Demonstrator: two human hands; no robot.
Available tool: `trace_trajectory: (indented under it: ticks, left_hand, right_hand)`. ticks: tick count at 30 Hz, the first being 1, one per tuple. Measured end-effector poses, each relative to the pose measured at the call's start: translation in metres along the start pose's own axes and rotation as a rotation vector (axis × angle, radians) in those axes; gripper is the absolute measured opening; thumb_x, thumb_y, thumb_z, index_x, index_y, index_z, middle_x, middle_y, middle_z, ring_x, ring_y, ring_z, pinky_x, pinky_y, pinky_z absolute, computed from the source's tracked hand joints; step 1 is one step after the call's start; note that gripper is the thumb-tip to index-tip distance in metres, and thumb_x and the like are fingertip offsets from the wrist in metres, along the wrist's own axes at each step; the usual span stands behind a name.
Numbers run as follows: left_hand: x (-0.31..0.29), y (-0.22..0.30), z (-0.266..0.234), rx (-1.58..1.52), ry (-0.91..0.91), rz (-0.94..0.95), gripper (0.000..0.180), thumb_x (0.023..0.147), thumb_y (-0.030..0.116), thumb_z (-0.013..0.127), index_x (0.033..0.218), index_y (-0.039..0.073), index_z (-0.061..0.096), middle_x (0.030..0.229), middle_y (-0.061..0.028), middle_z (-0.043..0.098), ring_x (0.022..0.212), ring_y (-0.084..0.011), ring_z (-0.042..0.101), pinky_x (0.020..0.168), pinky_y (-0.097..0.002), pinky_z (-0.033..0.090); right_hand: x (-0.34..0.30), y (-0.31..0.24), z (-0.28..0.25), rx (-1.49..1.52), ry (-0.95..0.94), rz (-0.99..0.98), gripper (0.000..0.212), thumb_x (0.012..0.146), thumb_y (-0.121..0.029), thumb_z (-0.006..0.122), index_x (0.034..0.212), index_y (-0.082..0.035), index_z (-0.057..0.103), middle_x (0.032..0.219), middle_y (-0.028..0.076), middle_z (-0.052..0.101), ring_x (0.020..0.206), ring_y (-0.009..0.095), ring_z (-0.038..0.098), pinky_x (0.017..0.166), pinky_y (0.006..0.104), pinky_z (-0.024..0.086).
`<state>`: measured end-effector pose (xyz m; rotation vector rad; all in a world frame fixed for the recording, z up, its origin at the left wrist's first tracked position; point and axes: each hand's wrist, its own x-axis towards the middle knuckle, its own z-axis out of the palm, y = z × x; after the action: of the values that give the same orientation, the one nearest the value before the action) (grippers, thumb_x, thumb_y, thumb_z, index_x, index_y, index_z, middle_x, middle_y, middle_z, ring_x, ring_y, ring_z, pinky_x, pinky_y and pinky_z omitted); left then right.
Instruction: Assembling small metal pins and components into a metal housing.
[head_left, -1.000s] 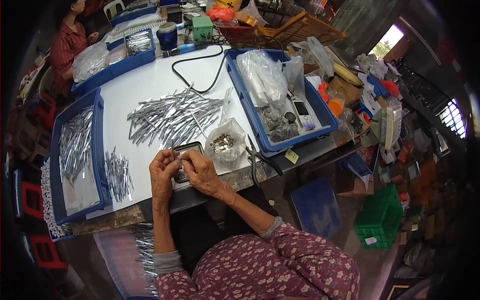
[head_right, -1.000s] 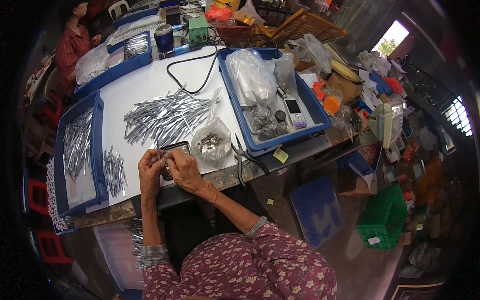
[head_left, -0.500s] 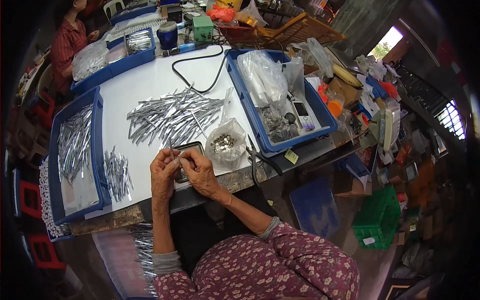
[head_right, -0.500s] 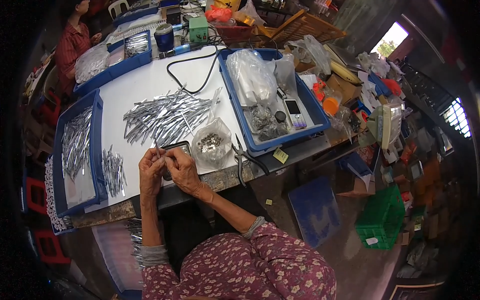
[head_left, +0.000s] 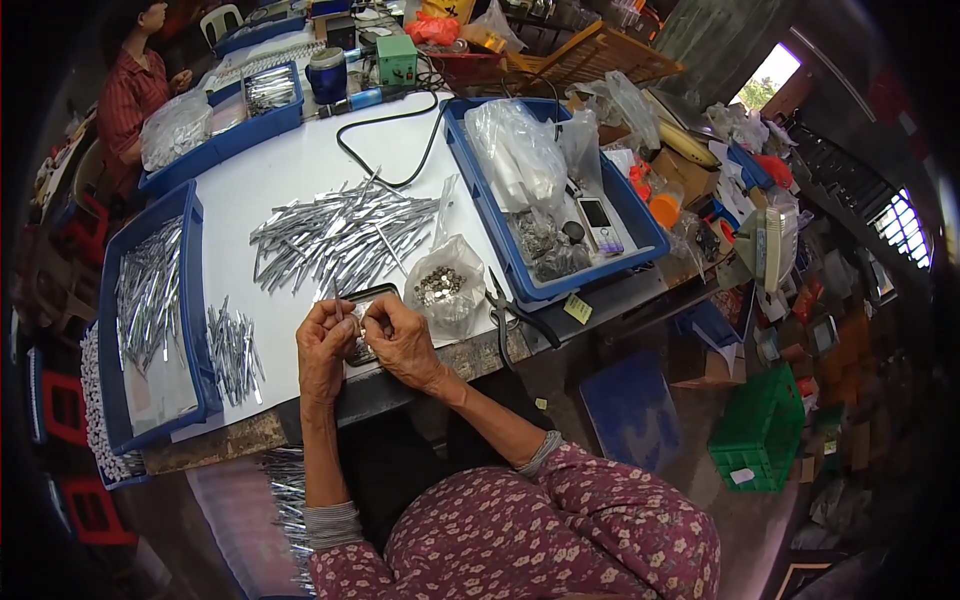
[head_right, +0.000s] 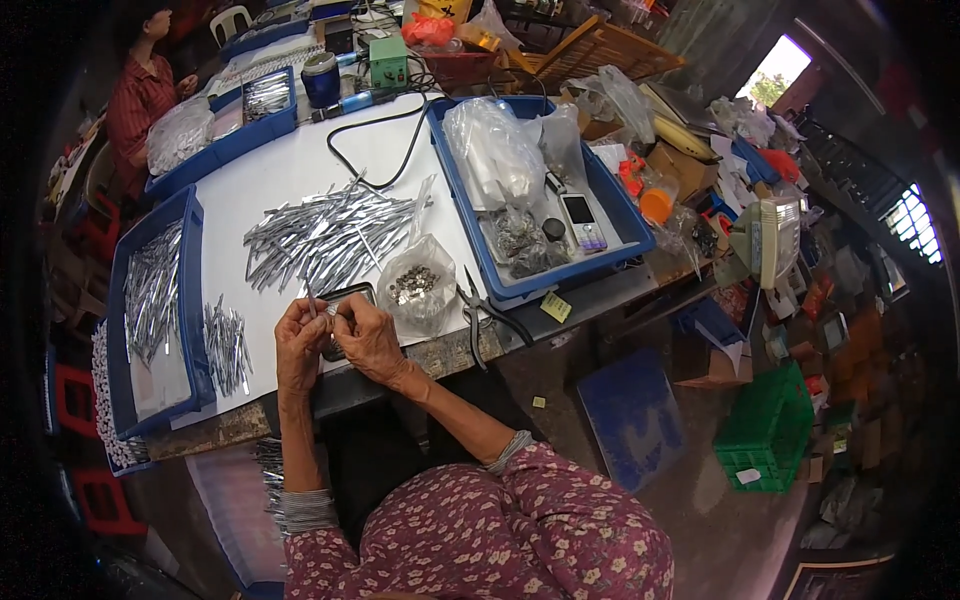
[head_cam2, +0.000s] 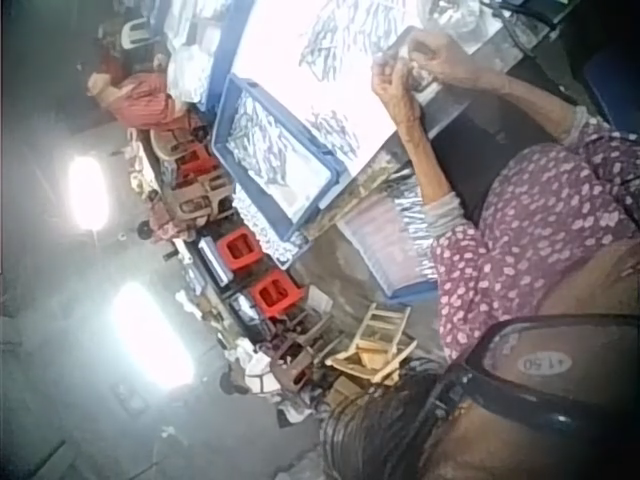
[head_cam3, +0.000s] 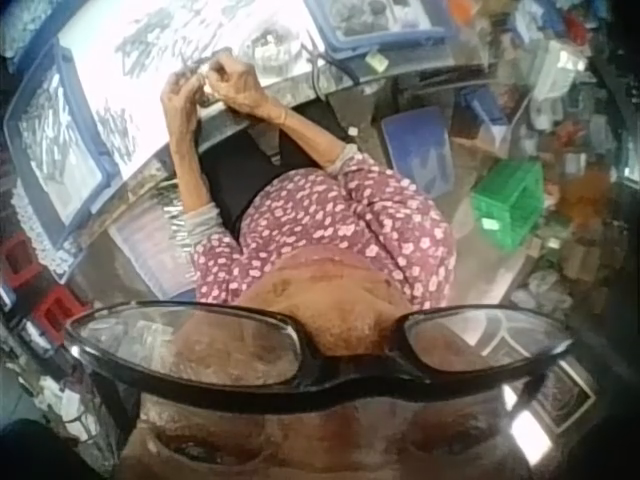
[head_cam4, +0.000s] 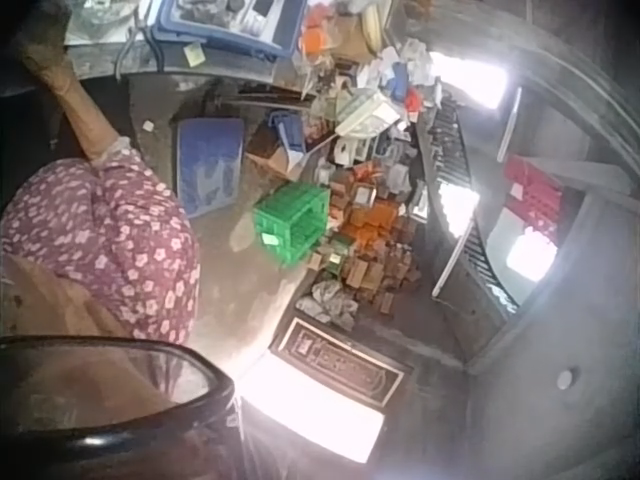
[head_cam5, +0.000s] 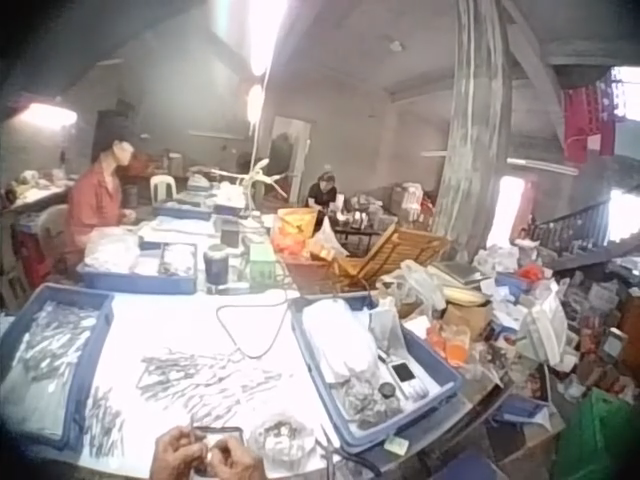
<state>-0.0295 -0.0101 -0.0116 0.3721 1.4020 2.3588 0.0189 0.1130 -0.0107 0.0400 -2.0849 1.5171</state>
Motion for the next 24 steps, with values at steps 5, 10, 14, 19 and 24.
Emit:
trace_trajectory:
  ticks: [5,10,14,19,24]
  left_hand:
    - [-0.0003,-0.0011,-0.0009,0.021,0.019,0.007,0.02,0.079,0.008,0.058,0.096,-0.001,0.051,0.07,0.0007,0.053,0.051,-0.002,0.039,0.045,-0.0162,0.028]
    - [-0.0003,0.0026,0.0029,0.033,-0.022,-0.018,0.018,0.081,0.008,0.056,0.096,-0.001,0.051,0.068,0.0016,0.049,0.05,-0.0022,0.036,0.045,-0.0165,0.026]
    - [-0.001,0.0035,0.0033,0.029,-0.036,-0.015,0.018,0.081,0.009,0.055,0.096,-0.001,0.051,0.067,0.001,0.049,0.049,-0.0024,0.035,0.044,-0.0163,0.025]
    - [-0.0011,0.0037,0.0023,0.048,-0.035,-0.01,0.02,0.082,0.011,0.055,0.097,-0.001,0.051,0.067,-0.0006,0.05,0.049,-0.0025,0.035,0.044,-0.0159,0.026]
    - [-0.0006,0.0025,0.0013,0.035,-0.052,-0.006,0.02,0.082,0.012,0.055,0.097,-0.001,0.051,0.069,-0.0011,0.051,0.049,-0.0024,0.036,0.044,-0.0151,0.026]
  right_hand:
    - [0.0008,-0.0047,-0.0018,-0.002,-0.005,0.037,0.007,0.077,-0.003,0.055,0.078,0.0,0.048,0.061,0.009,0.05,0.052,0.015,0.049,0.046,0.0287,0.039]
    - [0.0018,-0.0017,-0.0032,-0.021,0.01,0.044,0.007,0.077,-0.003,0.054,0.079,0.0,0.048,0.058,0.014,0.049,0.048,0.024,0.052,0.045,0.0343,0.039]
    - [0.0015,-0.0047,-0.0035,-0.031,-0.002,0.046,0.006,0.078,-0.004,0.053,0.081,0.0,0.049,0.062,0.013,0.05,0.048,0.022,0.05,0.046,0.0341,0.039]
    - [0.0011,-0.0046,-0.0041,-0.023,-0.024,0.044,0.005,0.079,-0.003,0.052,0.082,0.001,0.049,0.068,0.013,0.052,0.051,0.022,0.051,0.048,0.0339,0.039]
    - [0.0011,-0.002,-0.0047,0.002,-0.015,0.007,0.007,0.078,-0.001,0.049,0.085,0.002,0.051,0.072,0.014,0.054,0.058,0.025,0.055,0.053,0.0345,0.042]
